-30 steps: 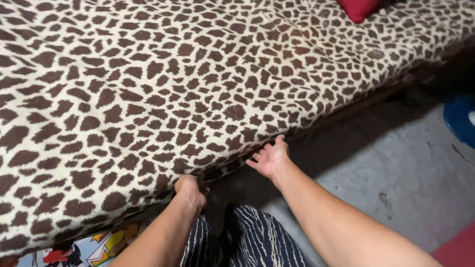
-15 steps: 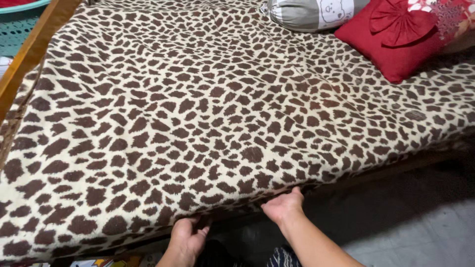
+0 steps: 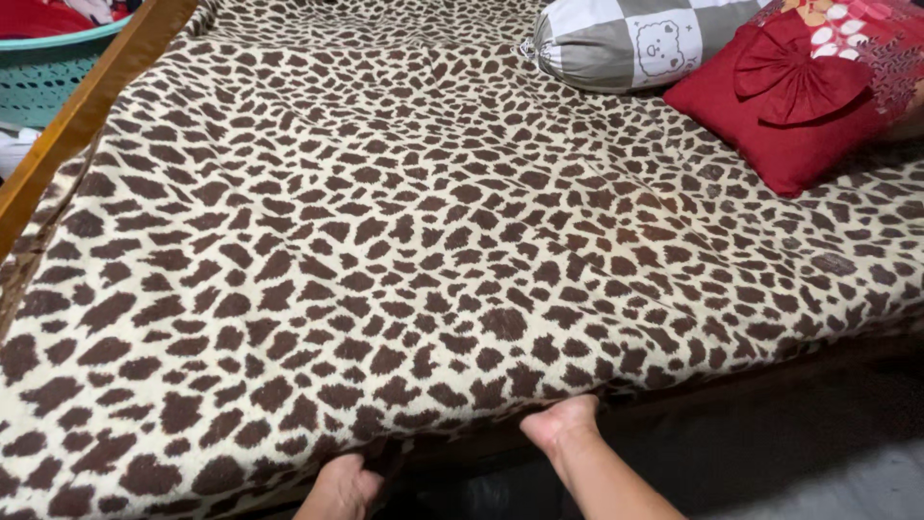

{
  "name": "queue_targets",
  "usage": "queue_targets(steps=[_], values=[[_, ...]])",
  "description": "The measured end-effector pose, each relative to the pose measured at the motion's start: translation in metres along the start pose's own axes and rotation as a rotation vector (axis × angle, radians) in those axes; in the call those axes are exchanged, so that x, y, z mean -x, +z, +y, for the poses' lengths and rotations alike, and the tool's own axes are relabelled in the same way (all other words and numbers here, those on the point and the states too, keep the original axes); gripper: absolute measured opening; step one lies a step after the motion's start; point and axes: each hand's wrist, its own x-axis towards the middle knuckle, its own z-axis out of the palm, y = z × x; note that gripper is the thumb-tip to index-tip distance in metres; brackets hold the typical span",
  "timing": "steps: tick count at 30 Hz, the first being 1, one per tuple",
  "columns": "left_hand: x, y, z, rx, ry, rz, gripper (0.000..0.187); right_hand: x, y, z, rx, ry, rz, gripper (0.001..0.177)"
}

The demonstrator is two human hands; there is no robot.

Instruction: The person arranges several decorative pillows on a bed with a leopard-print sheet, then smooths and tucks the sheet around the mattress edges. The person handles a pink pillow with a flower, a red pillow with a bow, a pink bubble-tea plush, and a checkered pillow, placing them at the head of the bed before tucking the sheet.

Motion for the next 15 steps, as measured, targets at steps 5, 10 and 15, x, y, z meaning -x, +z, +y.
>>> queue_targets(steps=[5,10,15], values=[[-0.010,0.007,0.022,-0.011,0.018,0.010,0.044,-0.036,-0.022,0.005,0.066,-0.053,0.048,0.079],[-0.002,-0.002,0.034,-0.049,0.015,0.050,0.045,-0.072,-0.039,-0.006,0.279,0.096,0.351,0.083],[0.002,0.005,0.042,-0.075,0.024,0.056,0.046,-0.057,-0.030,-0.010,0.171,0.091,0.321,0.077]])
